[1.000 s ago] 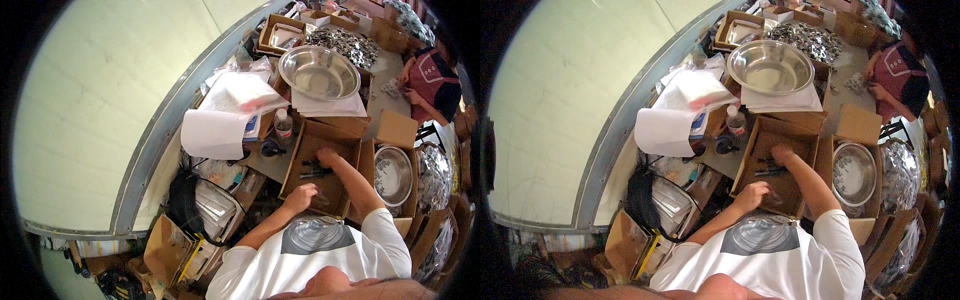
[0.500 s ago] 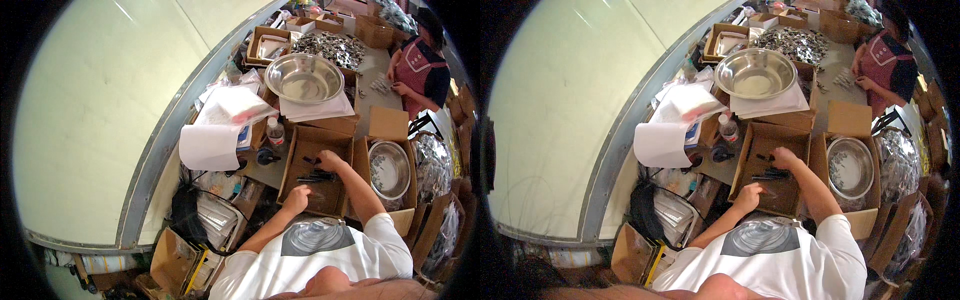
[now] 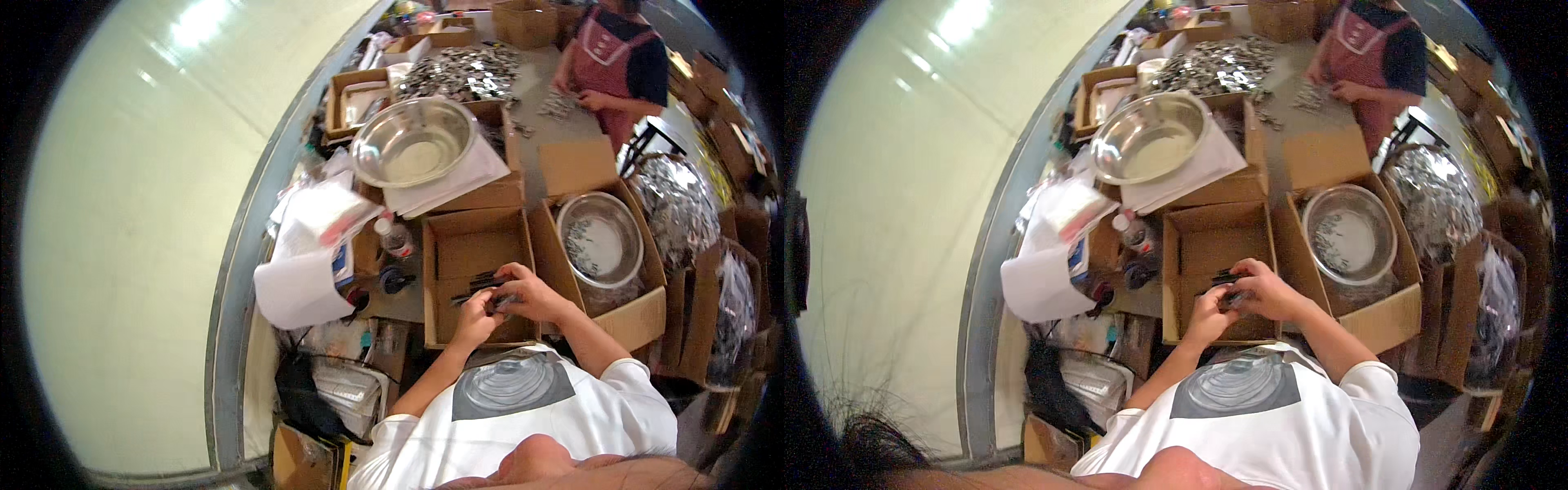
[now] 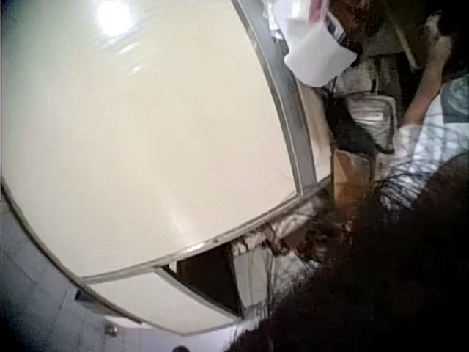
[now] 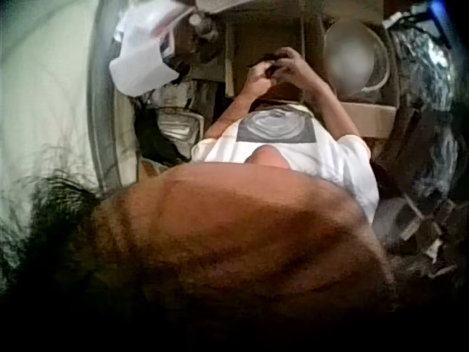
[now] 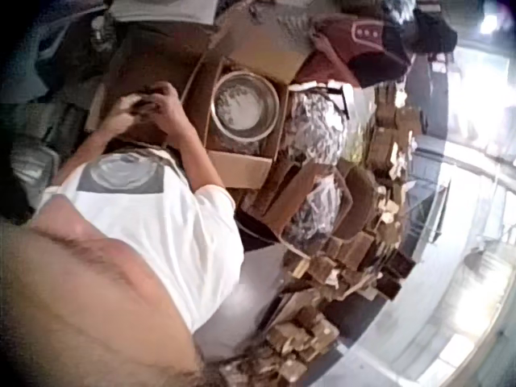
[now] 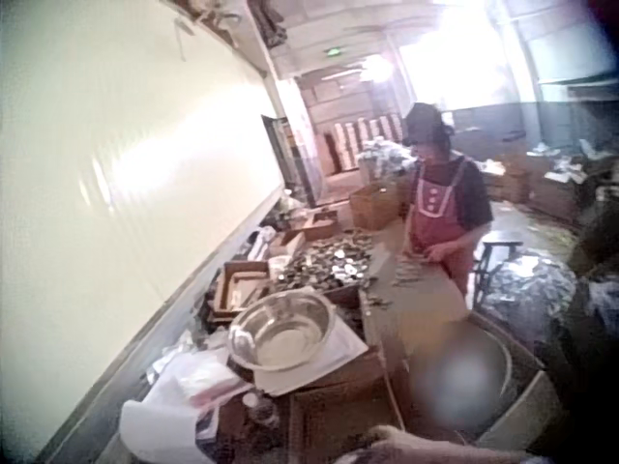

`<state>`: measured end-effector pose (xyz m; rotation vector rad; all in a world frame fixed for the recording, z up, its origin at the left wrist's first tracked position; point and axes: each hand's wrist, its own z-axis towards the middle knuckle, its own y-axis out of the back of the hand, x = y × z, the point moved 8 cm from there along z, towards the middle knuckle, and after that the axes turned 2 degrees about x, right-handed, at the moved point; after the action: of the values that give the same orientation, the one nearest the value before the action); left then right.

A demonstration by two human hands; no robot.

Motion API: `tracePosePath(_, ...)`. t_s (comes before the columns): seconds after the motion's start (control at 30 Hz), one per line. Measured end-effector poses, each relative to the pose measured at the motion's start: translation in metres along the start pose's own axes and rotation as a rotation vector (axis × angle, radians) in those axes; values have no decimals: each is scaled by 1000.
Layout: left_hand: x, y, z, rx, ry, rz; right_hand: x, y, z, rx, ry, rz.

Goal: The person picks up metal parts from a box and puts them into small plastic bags, then places the filled bags into a larger box.

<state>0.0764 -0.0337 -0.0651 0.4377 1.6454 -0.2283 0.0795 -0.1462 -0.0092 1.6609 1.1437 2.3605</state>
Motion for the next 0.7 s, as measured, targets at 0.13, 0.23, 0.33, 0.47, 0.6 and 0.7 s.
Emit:
tracePosePath(0.13, -3, -7, 0, -24, -146, 137, -7, 35, -18, -117, -60, 131)
tracePosePath(0.23, 3, -14, -1, 18, -57, 49, -81, 86, -51, -376, -479, 73)
tracePosePath(0.33, 10, -27, -3, 58, 18, 24, -199, 117, -109, -192, -867, -559)
tracePosePath(0.47, 30, -22, -10, -7, -40, 26, -221, 97, -109, 66, -1050, -597)
tracePosePath(0.6, 20, -22, -14, -28, -3, 100, -239, 95, -89, -91, -833, -706)
tracePosePath(0.7, 19, -20, -16, -54, -19, 102, -244, 95, -76, -48, -797, -726)
